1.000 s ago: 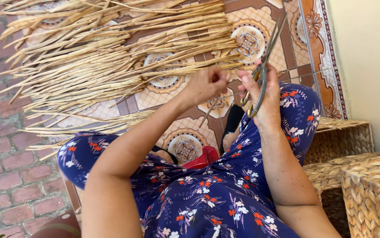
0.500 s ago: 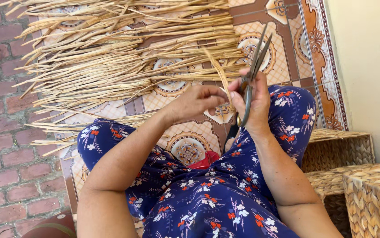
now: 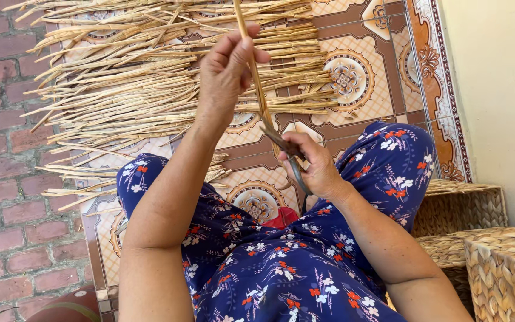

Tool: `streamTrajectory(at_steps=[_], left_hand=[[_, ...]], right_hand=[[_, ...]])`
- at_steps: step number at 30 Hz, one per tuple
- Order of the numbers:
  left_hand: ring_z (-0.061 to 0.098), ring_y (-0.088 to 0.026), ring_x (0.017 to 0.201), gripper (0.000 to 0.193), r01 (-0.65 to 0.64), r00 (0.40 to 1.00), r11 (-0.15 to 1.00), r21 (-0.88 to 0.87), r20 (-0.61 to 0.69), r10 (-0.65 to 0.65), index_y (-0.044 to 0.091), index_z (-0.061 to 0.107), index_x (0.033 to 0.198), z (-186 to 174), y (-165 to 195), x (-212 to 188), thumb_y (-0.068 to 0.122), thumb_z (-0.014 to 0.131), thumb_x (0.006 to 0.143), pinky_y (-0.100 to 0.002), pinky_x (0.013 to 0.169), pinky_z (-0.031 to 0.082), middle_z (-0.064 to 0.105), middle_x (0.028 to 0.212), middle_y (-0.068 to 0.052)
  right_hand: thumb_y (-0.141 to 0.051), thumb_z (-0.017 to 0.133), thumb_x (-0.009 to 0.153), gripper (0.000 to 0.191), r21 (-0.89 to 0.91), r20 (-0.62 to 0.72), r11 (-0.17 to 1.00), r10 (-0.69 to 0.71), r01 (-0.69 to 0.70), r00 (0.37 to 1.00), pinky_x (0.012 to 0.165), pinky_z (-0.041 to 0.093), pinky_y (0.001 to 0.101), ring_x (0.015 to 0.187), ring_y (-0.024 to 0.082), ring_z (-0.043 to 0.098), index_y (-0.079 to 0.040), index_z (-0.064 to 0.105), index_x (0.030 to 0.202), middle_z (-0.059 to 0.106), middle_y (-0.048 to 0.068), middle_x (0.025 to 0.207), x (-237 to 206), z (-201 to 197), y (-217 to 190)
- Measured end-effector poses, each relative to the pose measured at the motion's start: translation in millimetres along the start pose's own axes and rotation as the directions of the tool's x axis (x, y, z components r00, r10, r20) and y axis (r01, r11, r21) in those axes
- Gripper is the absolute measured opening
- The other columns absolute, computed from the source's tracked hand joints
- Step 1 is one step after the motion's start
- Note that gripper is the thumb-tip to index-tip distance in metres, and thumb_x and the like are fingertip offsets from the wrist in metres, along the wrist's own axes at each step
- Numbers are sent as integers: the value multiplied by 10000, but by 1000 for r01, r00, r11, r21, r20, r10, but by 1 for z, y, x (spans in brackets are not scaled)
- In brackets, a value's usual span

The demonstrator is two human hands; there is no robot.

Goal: The person sits cross-legged on a tiled floor and uses shears to cut long dried sticks one at a time. They pick up each stick, cut it near the end, and place the cut piece aside, repeating this process throughout the clip.

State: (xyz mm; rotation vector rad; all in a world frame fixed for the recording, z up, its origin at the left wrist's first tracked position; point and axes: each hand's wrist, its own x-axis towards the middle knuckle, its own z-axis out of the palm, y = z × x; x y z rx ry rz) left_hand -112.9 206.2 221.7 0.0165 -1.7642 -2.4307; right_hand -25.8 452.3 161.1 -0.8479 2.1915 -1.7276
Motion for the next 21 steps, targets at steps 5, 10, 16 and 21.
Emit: streamTrajectory(at_steps=[5, 10, 16, 21], left_hand=[[497, -19, 673, 336, -69, 997, 997, -37, 36, 70, 77, 705, 1340, -1, 28, -14, 310, 627, 1110, -176, 596, 384, 746, 987, 4], [572, -21, 794, 303, -101, 981, 995, 0, 167, 100, 58, 689, 1349, 3, 40, -28, 265, 650, 1132, -189, 682, 465, 749, 1034, -24], [678, -59, 888, 260, -67, 965, 998, 17, 257, 61, 51, 689, 1318, 18, 35, -45, 196, 627, 1112, -226, 772, 580, 762, 1140, -45], [699, -82, 928, 194, -113, 952, 993, -10, 286, 112, 36, 676, 1282, 36, 23, -56, 97, 641, 1102, -241, 825, 626, 726, 1203, -44]], right_hand=[[-2, 775, 877, 512, -74, 18, 997, -29, 30, 999, 899, 572, 282, 1012, 147, 724, -76, 566, 1338, 700, 68, 1133, 1, 0, -10], [-183, 856, 851, 609, -152, -118, 982, -126, 108, 985, 1038, 531, 345, 1145, 192, 662, -61, 539, 1356, 638, 111, 1247, 7, -13, -23], [-319, 840, 921, 687, -90, -334, 995, -60, 31, 941, 1130, 481, 340, 1203, 197, 632, -21, 486, 1429, 659, 99, 1293, 13, -24, -35], [-364, 863, 880, 694, -263, -370, 964, -140, 41, 918, 946, 491, 310, 1064, 185, 580, -39, 526, 1392, 597, 84, 1201, 15, -28, -45]])
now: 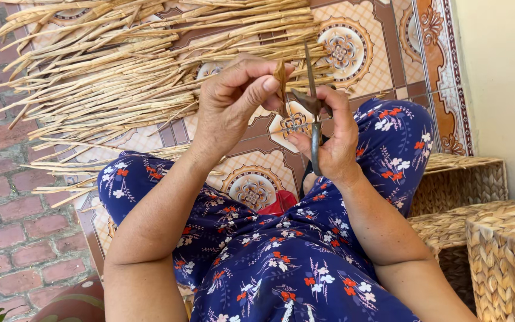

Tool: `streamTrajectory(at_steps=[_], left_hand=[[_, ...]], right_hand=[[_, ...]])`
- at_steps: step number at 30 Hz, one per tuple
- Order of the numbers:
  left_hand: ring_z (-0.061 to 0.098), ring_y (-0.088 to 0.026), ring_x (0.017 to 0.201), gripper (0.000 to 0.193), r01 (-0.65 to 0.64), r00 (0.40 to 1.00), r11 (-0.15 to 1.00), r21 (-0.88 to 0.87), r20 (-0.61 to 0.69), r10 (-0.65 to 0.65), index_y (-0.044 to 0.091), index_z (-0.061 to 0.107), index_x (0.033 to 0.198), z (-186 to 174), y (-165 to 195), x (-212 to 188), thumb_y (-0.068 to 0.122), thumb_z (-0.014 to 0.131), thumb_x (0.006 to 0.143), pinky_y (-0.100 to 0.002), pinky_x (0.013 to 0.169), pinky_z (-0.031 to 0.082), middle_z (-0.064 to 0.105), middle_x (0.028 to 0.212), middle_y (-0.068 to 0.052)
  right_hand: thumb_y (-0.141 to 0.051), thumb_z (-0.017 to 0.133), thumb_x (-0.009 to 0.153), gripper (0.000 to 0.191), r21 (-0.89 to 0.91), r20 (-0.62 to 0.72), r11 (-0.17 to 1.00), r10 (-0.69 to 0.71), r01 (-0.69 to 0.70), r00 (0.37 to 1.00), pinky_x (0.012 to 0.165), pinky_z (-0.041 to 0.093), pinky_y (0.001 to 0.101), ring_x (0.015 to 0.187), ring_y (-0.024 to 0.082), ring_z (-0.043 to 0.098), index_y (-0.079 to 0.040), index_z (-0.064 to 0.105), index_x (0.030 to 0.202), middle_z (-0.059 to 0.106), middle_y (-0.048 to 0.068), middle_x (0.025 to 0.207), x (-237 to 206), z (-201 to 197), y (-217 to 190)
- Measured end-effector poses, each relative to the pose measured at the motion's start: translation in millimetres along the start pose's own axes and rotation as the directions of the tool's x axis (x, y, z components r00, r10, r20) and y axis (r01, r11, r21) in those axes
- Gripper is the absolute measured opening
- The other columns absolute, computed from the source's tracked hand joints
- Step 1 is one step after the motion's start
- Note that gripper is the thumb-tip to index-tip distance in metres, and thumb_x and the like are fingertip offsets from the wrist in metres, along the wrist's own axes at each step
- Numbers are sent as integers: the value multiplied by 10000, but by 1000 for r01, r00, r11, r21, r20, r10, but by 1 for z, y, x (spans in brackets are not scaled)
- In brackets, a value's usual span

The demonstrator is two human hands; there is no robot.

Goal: The person sits cross-legged on a tiled floor and uses shears to cut long dried sticks one at a time. They pick up each stick, cut it near the end, and place the cut piece aside, repeating this process throughout the clip.

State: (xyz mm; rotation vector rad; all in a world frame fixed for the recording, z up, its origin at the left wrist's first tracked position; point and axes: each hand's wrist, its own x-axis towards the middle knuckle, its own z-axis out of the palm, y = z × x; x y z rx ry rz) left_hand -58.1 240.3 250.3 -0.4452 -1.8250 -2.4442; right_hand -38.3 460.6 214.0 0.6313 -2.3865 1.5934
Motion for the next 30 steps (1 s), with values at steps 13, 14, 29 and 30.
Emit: streamTrajectory(at_steps=[13, 14, 29, 30], left_hand=[[721, -94, 919, 169, 134, 989, 991, -11, 61, -133, -7, 621, 1253, 25, -12, -11, 42, 641, 1093, -232, 812, 612, 684, 1095, -44], [728, -98, 921, 159, 127, 990, 992, 15, 55, -128, -9, 625, 1249, 25, -11, -12, 37, 633, 1096, -235, 817, 618, 684, 1098, -45], [752, -111, 955, 99, 43, 998, 974, 224, 37, -53, -12, 662, 1184, 34, 6, -10, 7, 631, 1092, -244, 843, 639, 739, 1018, -59], [752, -107, 941, 92, 50, 998, 970, 237, 35, -60, -10, 664, 1177, 35, 7, -9, 9, 631, 1093, -237, 829, 631, 740, 1005, -57]], right_hand=[[-312, 931, 876, 694, -61, -31, 996, -72, 70, 997, 907, 537, 309, 1025, 187, 631, -70, 538, 1393, 625, 86, 1223, -1, -10, -4], [-311, 933, 877, 694, -70, -29, 994, -81, 79, 996, 904, 545, 310, 1027, 191, 636, -69, 537, 1394, 622, 86, 1213, 0, -10, -5], [-226, 987, 810, 718, -110, -56, 991, -77, 70, 995, 701, 557, 250, 927, 180, 647, -63, 585, 1383, 678, 91, 1180, -6, -11, -3], [-226, 990, 807, 718, -126, -62, 989, -82, 73, 995, 694, 550, 251, 915, 175, 641, -62, 588, 1379, 676, 87, 1165, -6, -11, -3]])
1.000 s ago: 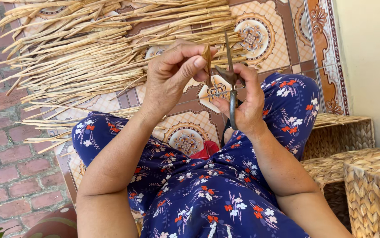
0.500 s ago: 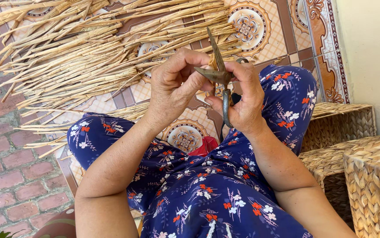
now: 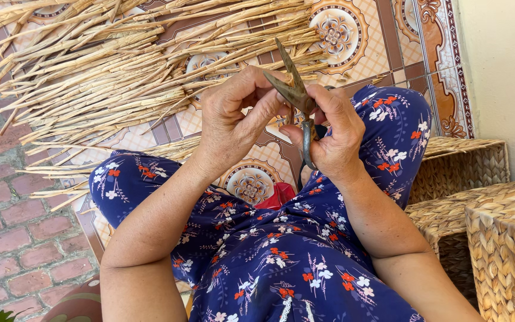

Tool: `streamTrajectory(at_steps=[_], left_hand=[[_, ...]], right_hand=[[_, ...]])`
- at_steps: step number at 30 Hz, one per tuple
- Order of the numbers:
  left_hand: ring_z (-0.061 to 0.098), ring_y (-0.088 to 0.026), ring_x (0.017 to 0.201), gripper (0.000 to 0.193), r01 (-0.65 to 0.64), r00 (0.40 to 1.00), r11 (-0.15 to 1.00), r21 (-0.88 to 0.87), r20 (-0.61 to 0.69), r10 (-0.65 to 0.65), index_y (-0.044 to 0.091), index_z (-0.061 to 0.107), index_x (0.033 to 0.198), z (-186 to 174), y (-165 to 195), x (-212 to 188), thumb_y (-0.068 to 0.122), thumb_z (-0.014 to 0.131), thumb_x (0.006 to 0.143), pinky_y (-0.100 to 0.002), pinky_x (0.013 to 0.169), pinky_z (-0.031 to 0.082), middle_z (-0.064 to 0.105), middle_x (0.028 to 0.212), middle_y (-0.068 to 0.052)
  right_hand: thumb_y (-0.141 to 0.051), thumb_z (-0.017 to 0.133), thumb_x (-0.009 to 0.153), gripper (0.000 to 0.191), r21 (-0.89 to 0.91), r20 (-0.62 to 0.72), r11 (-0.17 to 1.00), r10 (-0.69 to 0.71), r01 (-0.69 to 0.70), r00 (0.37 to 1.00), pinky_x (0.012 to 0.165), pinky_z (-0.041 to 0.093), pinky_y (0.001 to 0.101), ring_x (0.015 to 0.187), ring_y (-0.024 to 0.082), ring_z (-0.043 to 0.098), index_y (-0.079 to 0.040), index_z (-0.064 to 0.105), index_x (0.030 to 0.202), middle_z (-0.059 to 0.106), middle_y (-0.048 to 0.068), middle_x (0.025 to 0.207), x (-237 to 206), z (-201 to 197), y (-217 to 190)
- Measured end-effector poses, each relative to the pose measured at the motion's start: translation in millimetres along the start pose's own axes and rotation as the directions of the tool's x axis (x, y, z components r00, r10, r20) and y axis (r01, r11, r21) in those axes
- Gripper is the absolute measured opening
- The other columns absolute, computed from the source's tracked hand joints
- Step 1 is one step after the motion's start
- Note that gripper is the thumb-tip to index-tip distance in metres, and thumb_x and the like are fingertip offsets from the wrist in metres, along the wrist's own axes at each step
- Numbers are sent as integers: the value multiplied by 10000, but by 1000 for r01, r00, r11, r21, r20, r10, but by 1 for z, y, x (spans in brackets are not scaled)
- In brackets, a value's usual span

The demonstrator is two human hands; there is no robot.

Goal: The person sits cross-legged on a tiled floor and uses shears to cut long dried sticks one at a time. They pick up each stick, cut it near the end, and place the cut piece aside, repeating this process throughout the clip.

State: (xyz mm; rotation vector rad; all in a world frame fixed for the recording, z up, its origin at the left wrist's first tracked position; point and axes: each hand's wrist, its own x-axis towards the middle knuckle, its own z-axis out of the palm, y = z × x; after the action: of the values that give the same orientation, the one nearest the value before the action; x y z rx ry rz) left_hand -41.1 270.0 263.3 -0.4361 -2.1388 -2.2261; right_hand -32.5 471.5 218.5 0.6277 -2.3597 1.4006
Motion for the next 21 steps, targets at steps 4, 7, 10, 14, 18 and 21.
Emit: streamTrajectory(at_steps=[4, 7, 10, 14, 18, 21], left_hand=[[760, -100, 942, 113, -55, 998, 997, 60, 11, 54, -3, 659, 1193, 1, 4, 2, 22, 643, 1083, -224, 809, 627, 751, 998, -51], [766, -97, 918, 118, -96, 995, 986, 137, 22, 94, 3, 664, 1185, 2, 5, 3, 31, 664, 1071, -215, 770, 614, 751, 978, -49], [760, -89, 898, 113, -88, 996, 986, 144, 24, 85, 5, 666, 1176, 3, 6, 4, 43, 677, 1070, -214, 762, 609, 750, 957, -45], [734, -79, 858, 87, -133, 991, 971, 197, 16, 132, 6, 678, 1135, 5, 5, 6, 63, 696, 1071, -219, 744, 592, 730, 919, -37], [705, -67, 804, 83, -142, 990, 969, 204, 8, 144, 11, 684, 1099, 9, 0, 11, 78, 714, 1060, -215, 709, 581, 703, 884, -26], [700, -63, 793, 103, -157, 987, 959, 236, 0, 162, 15, 687, 1104, 13, -2, 12, 84, 732, 1043, -212, 692, 578, 705, 890, -27]], right_hand=[[-233, 989, 810, 711, -14, -35, 999, -36, 36, 999, 712, 550, 258, 885, 156, 625, -68, 582, 1369, 654, 78, 1133, -1, 1, 0], [-229, 989, 805, 712, -12, -52, 999, -54, 53, 997, 711, 546, 255, 857, 151, 609, -71, 578, 1365, 642, 82, 1116, -1, 0, 1], [-207, 1005, 782, 717, -37, -55, 999, -37, 35, 998, 683, 521, 249, 804, 133, 594, -64, 593, 1351, 635, 64, 1040, -1, -3, 0], [-174, 1016, 774, 708, -80, -59, 997, 1, -5, 998, 621, 497, 193, 784, 101, 588, -68, 619, 1352, 581, 27, 941, -5, -8, -1], [-182, 1013, 769, 685, -60, -85, 997, 40, -45, 996, 630, 453, 202, 746, 73, 523, -70, 637, 1330, 565, 4, 898, -8, -8, 0], [-185, 1006, 782, 673, -44, -99, 996, 71, -76, 992, 600, 449, 183, 742, 60, 509, -63, 643, 1336, 567, -6, 895, -11, -10, 2]])
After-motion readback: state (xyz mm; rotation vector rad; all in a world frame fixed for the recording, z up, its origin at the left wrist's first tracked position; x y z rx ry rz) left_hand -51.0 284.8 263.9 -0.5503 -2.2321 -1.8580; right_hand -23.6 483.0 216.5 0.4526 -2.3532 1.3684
